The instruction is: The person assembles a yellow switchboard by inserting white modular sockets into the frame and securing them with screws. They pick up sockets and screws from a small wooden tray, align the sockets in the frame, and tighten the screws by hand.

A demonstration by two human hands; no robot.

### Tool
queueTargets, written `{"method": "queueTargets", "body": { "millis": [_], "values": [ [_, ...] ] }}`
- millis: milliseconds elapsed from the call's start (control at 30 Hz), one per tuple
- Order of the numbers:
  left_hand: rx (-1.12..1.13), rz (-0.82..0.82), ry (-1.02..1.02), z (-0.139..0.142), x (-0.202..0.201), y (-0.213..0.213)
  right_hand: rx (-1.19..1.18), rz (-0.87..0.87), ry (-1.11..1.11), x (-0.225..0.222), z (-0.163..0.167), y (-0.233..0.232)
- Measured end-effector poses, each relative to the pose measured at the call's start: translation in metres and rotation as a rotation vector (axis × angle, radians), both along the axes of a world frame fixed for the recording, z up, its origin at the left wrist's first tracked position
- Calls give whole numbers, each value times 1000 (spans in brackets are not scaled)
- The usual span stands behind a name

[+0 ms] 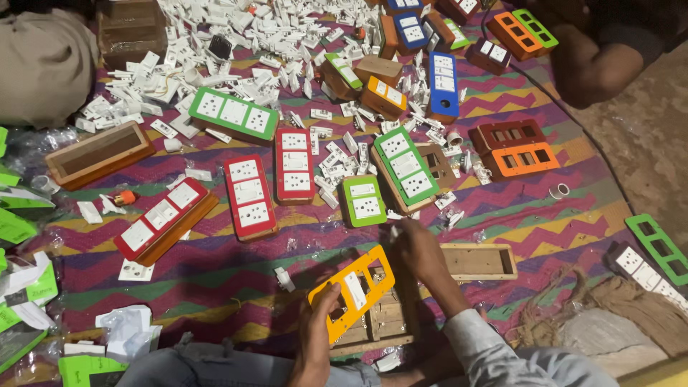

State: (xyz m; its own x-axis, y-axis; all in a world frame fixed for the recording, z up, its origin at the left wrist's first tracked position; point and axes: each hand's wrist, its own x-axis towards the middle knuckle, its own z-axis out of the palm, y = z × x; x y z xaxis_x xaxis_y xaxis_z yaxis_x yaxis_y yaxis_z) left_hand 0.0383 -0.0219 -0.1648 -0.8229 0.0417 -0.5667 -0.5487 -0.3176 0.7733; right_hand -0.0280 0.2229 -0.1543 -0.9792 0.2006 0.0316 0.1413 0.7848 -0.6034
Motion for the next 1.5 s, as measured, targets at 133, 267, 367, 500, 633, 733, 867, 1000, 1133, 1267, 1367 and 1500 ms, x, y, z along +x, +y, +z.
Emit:
{"method": "queueTargets", "body": {
  "millis": [133, 267, 367, 500, 633, 733, 867, 1000, 1133, 1267, 1367, 1500],
  "values": [
    [18, 16, 21, 4, 4, -1, -537, -175, 42, -1, 45, -5],
    [38, 34, 35, 4, 4, -1, -835, -50, 133, 26, 112, -3],
    [42, 25, 15, -2, 4, 1, -872, -51, 176, 64, 140, -9],
    [121, 55, 55, -15, 9, 3, -966, 58, 223, 96, 131, -11],
    [158, 54, 77, -24, 13, 5, -870, -12, 198, 94, 87, -22],
    [253, 52, 173, -24, 9, 4, -633, 52, 222, 93, 64, -37],
    [282, -4, 101, -14, 16, 3, -338, 27, 235, 103, 67, -46],
    [265, -34, 105, -4, 15, 3, -371, 36, 223, 99, 79, -58],
    [339, -41, 99, -2, 12, 1, -257, 87, 226, 98, 87, -62],
    [357, 13, 86, -4, 12, 0, -205, 105, 214, 100, 91, -64],
    [364, 9, 61, -1, 14, -1, -198, 113, 237, 100, 93, -65],
    [310, -68, 216, 10, 14, -1, -190, 130, 292, 99, 96, -66]
  ]
}}
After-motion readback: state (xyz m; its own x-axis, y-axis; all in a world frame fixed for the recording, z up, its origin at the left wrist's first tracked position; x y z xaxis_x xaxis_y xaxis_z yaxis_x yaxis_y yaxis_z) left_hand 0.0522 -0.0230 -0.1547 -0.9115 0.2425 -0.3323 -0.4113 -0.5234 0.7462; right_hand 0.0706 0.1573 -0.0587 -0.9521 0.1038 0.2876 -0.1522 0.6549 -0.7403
